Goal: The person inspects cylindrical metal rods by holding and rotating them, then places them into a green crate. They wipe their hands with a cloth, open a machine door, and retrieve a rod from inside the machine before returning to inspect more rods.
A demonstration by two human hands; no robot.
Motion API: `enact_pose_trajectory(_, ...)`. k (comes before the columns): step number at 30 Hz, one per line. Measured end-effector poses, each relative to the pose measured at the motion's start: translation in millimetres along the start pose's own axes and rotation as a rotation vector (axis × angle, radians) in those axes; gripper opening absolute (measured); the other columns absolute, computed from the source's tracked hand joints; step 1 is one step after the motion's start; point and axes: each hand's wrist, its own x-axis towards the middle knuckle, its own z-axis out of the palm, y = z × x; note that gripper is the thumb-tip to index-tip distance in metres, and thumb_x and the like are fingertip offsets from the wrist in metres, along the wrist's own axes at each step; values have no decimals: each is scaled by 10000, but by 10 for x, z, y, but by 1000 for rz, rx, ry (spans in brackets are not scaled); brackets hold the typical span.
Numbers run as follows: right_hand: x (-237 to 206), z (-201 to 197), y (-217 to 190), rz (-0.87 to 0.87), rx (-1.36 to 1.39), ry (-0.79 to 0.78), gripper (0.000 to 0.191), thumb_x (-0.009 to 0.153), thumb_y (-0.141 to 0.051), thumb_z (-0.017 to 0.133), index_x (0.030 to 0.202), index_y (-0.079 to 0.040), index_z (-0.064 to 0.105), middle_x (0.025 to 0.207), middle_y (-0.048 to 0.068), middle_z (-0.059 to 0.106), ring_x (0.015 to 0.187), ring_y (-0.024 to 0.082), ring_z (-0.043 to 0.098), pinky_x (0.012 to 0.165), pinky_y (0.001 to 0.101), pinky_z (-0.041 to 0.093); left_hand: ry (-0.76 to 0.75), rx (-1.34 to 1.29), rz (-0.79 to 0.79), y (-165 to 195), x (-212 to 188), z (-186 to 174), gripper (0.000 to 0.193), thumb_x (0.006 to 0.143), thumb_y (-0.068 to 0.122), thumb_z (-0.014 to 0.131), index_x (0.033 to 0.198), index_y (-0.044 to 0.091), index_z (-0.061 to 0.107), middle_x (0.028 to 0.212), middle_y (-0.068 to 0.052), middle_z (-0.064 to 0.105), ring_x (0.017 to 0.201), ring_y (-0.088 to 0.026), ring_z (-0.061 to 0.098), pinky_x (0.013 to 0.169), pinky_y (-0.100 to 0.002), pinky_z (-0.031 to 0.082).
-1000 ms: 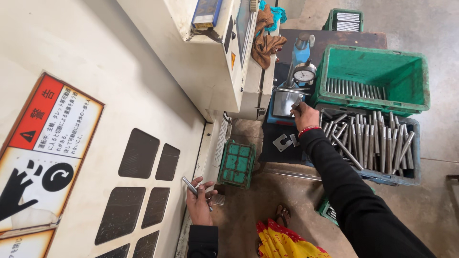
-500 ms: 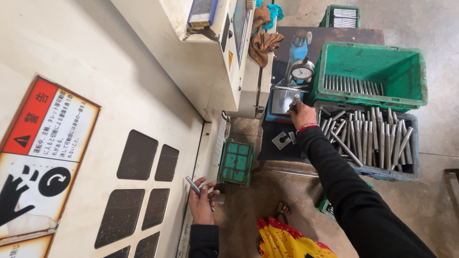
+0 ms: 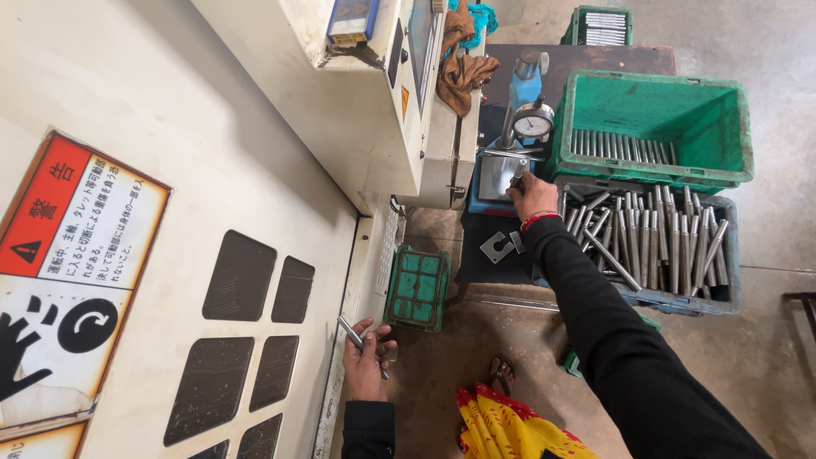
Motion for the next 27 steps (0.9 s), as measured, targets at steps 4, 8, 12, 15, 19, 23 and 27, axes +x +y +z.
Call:
enact_pose_trajectory(4, 47, 12, -8, 2, -1, 21, 232, 809, -160, 857, 941, -22, 724, 870, 147, 755, 815, 329, 740, 775, 409, 584, -1, -6, 4, -76, 2, -43, 269, 1027, 177, 538, 1284, 103, 570, 1007, -81, 746, 708, -105, 676, 489, -221, 381)
enact_pose_trajectory(8, 95, 27, -19, 0, -4, 29, 218, 818, -151, 850, 942, -23, 725, 871, 144, 757, 825, 330, 739, 777, 416, 580, 12, -17, -22, -119, -26, -84, 267, 1029, 173, 530, 1284, 108, 571, 1010, -80, 748, 705, -103, 671, 487, -222, 371)
enact_pose_trajectory(12, 139, 35, -30, 17, 18, 53, 228, 804, -152, 854, 962, -36, 736, 861, 139, 757, 822, 326, 740, 773, 415, 578, 37, -20, -42, -113, -39, -112, 268, 1023, 170, 530, 1282, 113, 570, 1011, -75, 746, 698, -107, 668, 483, -224, 364)
enact_pose_trajectory(15, 169, 40, -33, 32, 17, 63, 225, 804, -148, 853, 965, -41, 738, 862, 134, 760, 820, 318, 744, 783, 415, 579, 49, -21, -60, -103, -39, -132, 270, 1018, 166, 529, 1280, 116, 571, 1015, -74, 746, 691, -106, 660, 479, -228, 365)
enact_pose_trajectory(19, 209, 58, -47, 36, 20, 61, 238, 804, -145, 853, 980, -41, 730, 869, 133, 759, 826, 315, 745, 785, 412, 581, 40, -16, -59, -110, -37, -143, 270, 1020, 167, 537, 1284, 122, 577, 1017, -76, 745, 696, -107, 662, 482, -227, 375)
enact_pose_trajectory(23, 235, 65, -71, 40, 34, 71, 231, 798, -134, 851, 977, -46, 734, 874, 131, 761, 831, 321, 743, 784, 418, 578, 37, -30, -69, -124, -40, -126, 263, 1019, 170, 543, 1276, 122, 574, 1015, -75, 745, 695, -109, 659, 483, -231, 371)
enact_pose_trajectory(27, 249, 61, -73, 41, 30, 75, 237, 800, -138, 854, 972, -39, 726, 877, 137, 758, 840, 325, 743, 783, 416, 581, 52, -8, -86, -119, -48, -100, 266, 1018, 175, 535, 1277, 132, 575, 1015, -66, 747, 696, -108, 663, 490, -228, 361)
